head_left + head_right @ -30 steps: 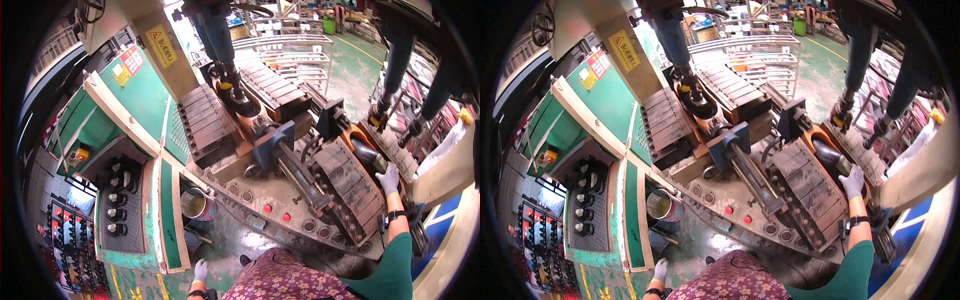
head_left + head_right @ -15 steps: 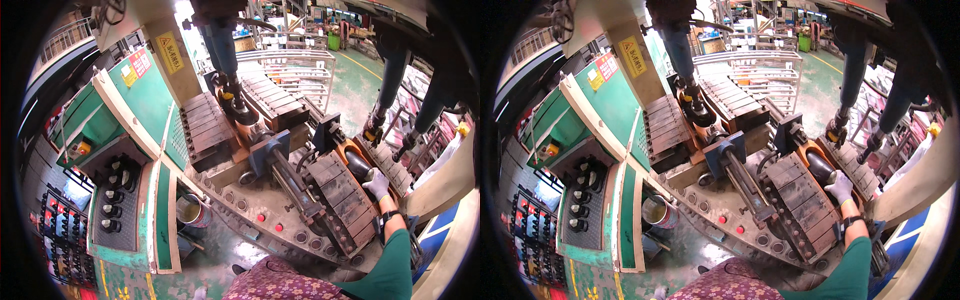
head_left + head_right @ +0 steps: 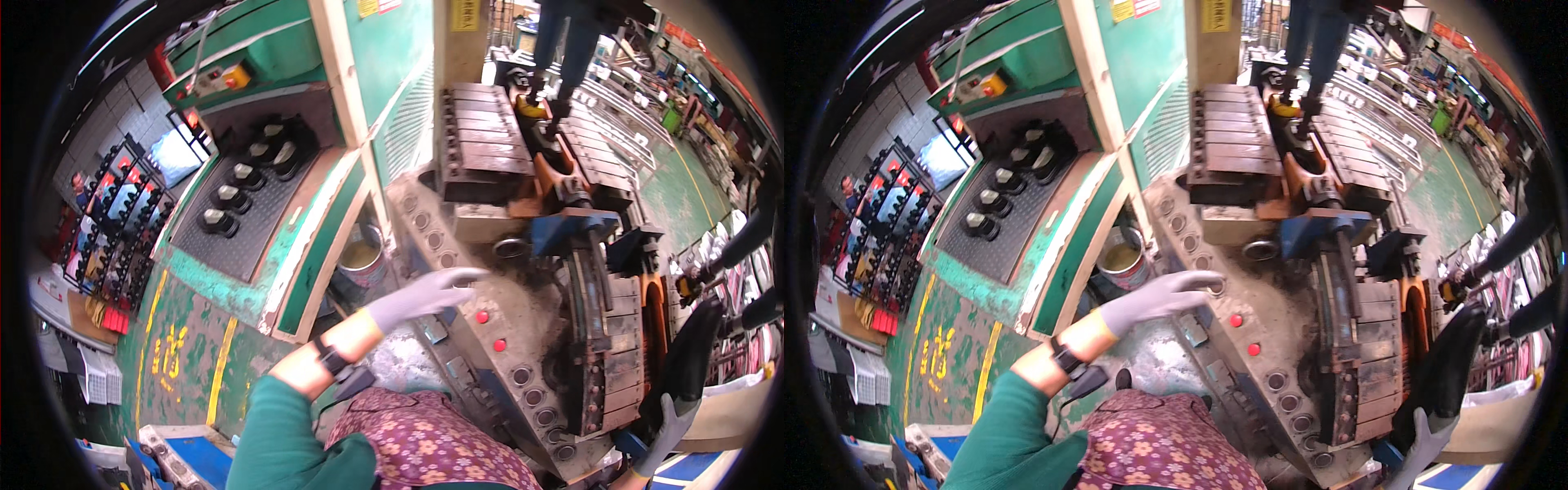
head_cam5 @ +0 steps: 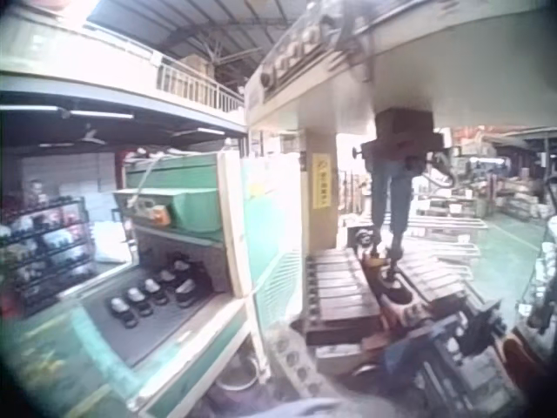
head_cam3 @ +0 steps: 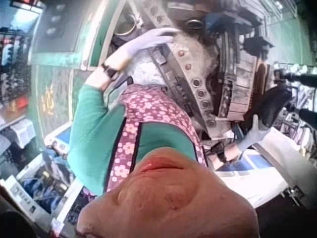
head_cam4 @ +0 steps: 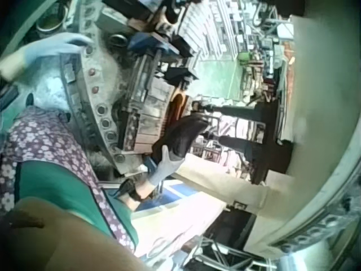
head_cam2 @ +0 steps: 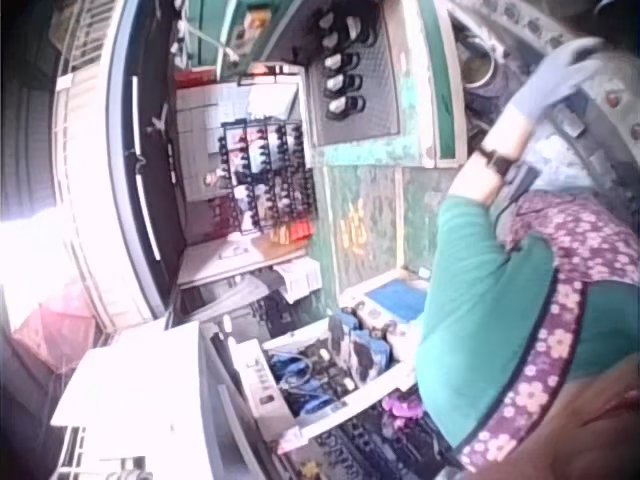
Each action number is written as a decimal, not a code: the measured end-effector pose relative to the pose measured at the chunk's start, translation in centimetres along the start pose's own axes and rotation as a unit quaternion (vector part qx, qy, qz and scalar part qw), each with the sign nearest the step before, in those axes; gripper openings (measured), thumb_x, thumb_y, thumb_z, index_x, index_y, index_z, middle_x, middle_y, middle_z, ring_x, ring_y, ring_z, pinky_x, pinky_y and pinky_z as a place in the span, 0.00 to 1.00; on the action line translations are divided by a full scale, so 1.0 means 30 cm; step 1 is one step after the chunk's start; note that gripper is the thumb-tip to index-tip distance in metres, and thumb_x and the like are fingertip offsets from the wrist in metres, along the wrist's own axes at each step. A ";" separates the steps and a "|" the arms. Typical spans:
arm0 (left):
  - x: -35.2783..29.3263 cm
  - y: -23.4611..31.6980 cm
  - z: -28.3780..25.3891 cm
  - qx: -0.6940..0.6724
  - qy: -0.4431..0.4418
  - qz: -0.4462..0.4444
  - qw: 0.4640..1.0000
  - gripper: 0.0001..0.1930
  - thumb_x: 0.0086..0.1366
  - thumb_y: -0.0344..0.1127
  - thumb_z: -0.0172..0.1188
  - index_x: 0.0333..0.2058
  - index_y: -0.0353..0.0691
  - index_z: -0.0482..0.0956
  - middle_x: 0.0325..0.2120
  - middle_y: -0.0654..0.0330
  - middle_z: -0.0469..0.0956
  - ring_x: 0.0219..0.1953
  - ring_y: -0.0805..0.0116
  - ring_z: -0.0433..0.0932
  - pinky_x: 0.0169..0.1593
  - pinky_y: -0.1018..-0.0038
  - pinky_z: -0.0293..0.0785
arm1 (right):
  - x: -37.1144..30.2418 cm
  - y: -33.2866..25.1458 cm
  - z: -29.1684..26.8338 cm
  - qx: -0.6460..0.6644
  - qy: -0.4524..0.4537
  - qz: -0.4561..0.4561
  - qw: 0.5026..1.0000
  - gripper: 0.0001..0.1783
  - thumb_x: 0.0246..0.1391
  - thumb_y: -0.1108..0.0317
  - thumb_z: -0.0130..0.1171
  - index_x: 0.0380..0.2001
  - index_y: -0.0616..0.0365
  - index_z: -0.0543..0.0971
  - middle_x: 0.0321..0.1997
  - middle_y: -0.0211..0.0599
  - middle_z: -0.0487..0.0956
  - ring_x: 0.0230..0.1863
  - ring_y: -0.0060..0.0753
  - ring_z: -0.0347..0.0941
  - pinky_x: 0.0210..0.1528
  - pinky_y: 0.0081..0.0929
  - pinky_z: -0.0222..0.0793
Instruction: Operating a machine to shape or press shoe uppers and soles.
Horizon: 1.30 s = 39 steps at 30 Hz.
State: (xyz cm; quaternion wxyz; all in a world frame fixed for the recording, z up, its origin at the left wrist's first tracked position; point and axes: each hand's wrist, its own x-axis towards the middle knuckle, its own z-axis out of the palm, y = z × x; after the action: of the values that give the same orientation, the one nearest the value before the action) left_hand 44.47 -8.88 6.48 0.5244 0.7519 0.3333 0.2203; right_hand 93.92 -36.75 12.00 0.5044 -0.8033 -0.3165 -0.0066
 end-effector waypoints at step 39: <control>-1.695 -1.419 -1.805 -0.235 0.680 -0.270 0.639 0.30 0.68 0.56 0.50 0.59 0.38 0.71 0.57 0.53 0.73 0.56 0.55 0.73 0.63 0.60 0.65 | -1.714 -0.681 1.145 -0.099 -0.567 -0.028 0.817 0.38 0.58 0.51 0.60 0.65 0.60 0.63 0.64 0.51 0.68 0.63 0.47 0.68 0.64 0.35 0.63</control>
State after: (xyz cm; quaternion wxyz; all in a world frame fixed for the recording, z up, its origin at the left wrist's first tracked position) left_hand -38.53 -1.67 -13.29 0.3450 0.1176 0.7211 0.5892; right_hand 31.69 -28.64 -5.34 0.1533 -0.7015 -0.5661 0.4048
